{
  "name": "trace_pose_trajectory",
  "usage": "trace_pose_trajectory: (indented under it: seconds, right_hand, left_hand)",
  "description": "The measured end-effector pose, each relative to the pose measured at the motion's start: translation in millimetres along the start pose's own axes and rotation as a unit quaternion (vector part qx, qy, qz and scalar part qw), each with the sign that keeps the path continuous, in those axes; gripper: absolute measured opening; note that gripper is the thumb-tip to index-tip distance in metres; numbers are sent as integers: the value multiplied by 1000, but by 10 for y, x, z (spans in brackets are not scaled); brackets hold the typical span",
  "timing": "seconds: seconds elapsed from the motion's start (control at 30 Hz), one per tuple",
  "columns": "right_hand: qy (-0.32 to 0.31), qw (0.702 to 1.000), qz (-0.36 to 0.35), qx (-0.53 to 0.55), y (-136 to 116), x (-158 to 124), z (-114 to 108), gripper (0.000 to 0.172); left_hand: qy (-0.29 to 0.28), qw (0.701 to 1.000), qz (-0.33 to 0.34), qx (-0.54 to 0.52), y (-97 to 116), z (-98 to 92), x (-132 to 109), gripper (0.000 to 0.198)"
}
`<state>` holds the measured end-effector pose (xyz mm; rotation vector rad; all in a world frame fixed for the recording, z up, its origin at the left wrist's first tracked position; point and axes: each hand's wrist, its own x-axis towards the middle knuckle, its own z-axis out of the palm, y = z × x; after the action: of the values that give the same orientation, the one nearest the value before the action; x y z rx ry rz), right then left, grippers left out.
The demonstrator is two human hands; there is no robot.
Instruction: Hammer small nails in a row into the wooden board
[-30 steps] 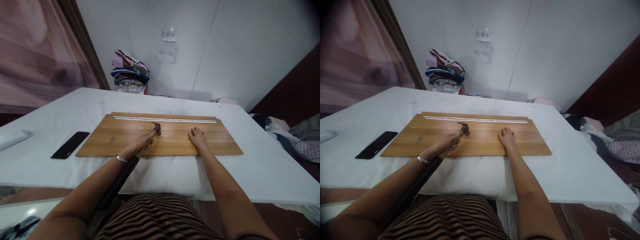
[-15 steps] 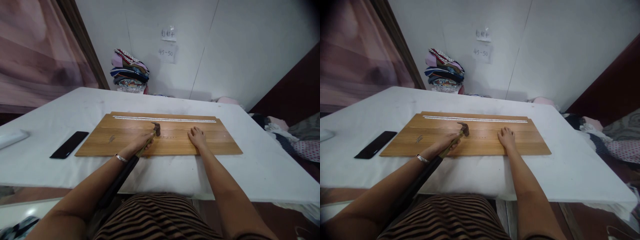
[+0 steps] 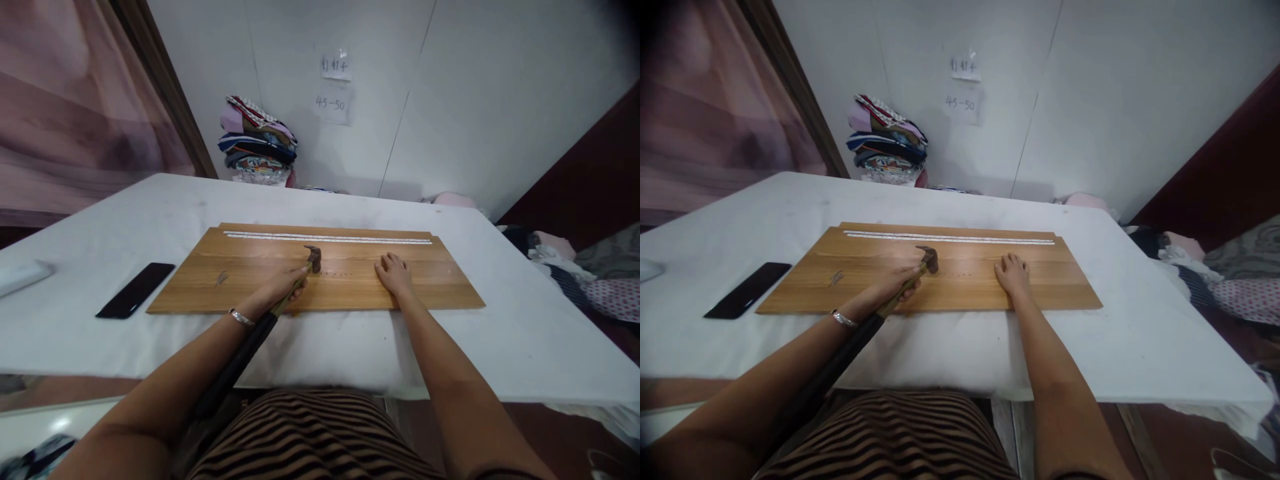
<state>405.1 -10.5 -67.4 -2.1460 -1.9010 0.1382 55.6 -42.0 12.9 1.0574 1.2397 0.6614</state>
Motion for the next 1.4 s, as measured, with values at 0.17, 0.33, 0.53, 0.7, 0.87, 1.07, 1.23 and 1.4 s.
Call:
trace_pose_trajectory:
  seconds: [0.17, 0.33, 0.53, 0.7, 0.87, 1.07, 1.23, 1.4]
  right_hand:
    - [-12, 1000, 2, -1, -11, 5, -19, 45]
    - [-10, 1000, 4, -3, -10, 5, -22, 46]
    - [-18, 1000, 4, -8, -4, 13, -9, 49]
    - [-12, 1000, 4, -7, -2, 16, -2, 47]
    - [-11, 1000, 0, -6, -1, 12, -9, 46]
    - [-8, 1000, 2, -1, -15, 6, -12, 44]
    - [-13, 1000, 1, -5, -26, -7, -19, 43]
    - [-16, 1000, 1, -7, -26, -14, -28, 45]
  left_hand:
    - [-7, 1000, 20, -20, -16, -2, 16, 43]
    - [-6, 1000, 12, -15, -45, -27, 43, 43]
    - [-9, 999, 31, -22, -34, -36, 30, 43]
    - [9, 1000, 8, -20, -22, -16, 24, 44]
    - [-15, 999, 32, -35, -12, -38, 6, 45]
    - [7, 1000, 11, 1, 8, 1, -10, 44]
    - [0, 1000, 17, -3, 21, -11, -18, 46]
    - [1, 1000, 13, 8, -7, -21, -15, 48]
